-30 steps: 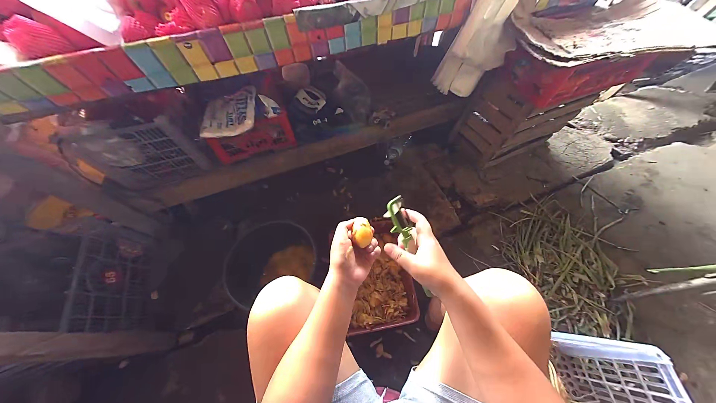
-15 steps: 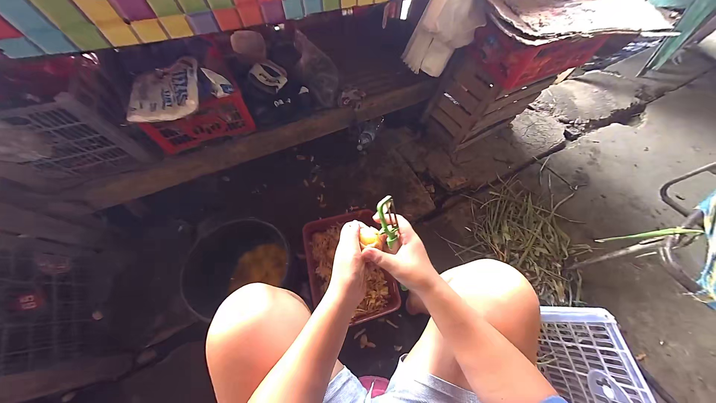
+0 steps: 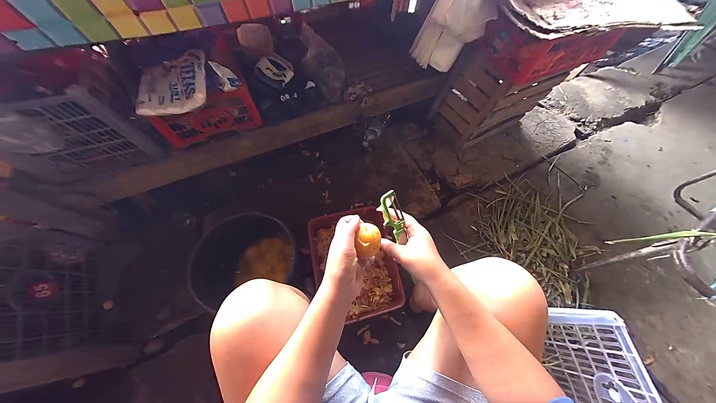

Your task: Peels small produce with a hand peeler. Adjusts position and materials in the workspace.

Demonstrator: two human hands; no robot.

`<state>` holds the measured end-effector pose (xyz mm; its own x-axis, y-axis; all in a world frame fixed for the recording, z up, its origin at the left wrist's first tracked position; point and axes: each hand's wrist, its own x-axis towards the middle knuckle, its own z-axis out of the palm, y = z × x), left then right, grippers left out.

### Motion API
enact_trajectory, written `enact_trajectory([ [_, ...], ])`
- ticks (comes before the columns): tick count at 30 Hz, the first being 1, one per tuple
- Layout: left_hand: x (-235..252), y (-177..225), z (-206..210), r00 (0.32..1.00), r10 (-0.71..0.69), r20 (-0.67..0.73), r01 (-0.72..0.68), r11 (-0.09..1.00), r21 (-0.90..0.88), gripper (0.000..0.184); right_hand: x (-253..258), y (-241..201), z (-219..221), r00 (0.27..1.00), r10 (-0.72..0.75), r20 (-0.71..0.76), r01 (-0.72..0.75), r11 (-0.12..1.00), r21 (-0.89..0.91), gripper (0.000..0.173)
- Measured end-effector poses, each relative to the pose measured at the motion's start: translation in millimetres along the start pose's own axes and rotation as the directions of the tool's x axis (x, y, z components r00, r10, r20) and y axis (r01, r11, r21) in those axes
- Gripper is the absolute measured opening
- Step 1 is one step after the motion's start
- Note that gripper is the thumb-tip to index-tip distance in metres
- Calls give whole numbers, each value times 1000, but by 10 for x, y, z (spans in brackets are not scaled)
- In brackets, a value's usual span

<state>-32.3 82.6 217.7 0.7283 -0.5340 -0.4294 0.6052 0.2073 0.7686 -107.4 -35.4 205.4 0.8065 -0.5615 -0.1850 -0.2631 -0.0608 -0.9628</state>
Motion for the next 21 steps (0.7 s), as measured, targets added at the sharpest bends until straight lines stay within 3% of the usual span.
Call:
enact_trajectory([
  [1, 1, 12, 1, 1000, -5, -11, 5, 1000, 15, 19, -13, -10, 0, 1000, -5, 8, 5, 1000, -1, 56],
  [5, 13, 4, 35, 997, -27, -73, 31, 998, 61, 22, -64, -9, 33, 997, -77, -32, 83, 964, 253, 22],
  [7, 51, -55, 34, 997, 9, -77, -3, 997, 82, 22, -82, 16, 63, 989, -148, -29, 151, 953, 263, 25],
  [11, 78, -164, 17, 990, 139, 24, -141, 982, 128, 24, -91, 86, 148, 957, -286, -41, 289, 952, 100, 47],
  [13, 68, -180, 25, 985, 167, 52, -172, 977, 128, 24, -91, 65, 155, 963, -264, -58, 269, 953, 141, 39],
  [16, 29, -146, 29, 986, 153, 66, -162, 975, 154, 22, -81, 20, 146, 977, -172, -124, 194, 959, 205, 6],
  [19, -5, -55, 64, 1000, -4, 10, 3, 997, 83, 30, -32, -48, 102, 995, -11, -98, 39, 955, 293, 8],
  [21, 5, -7, 48, 996, -85, -9, 85, 996, 2, 37, -19, -78, 54, 999, 31, -40, -23, 979, 202, 18],
])
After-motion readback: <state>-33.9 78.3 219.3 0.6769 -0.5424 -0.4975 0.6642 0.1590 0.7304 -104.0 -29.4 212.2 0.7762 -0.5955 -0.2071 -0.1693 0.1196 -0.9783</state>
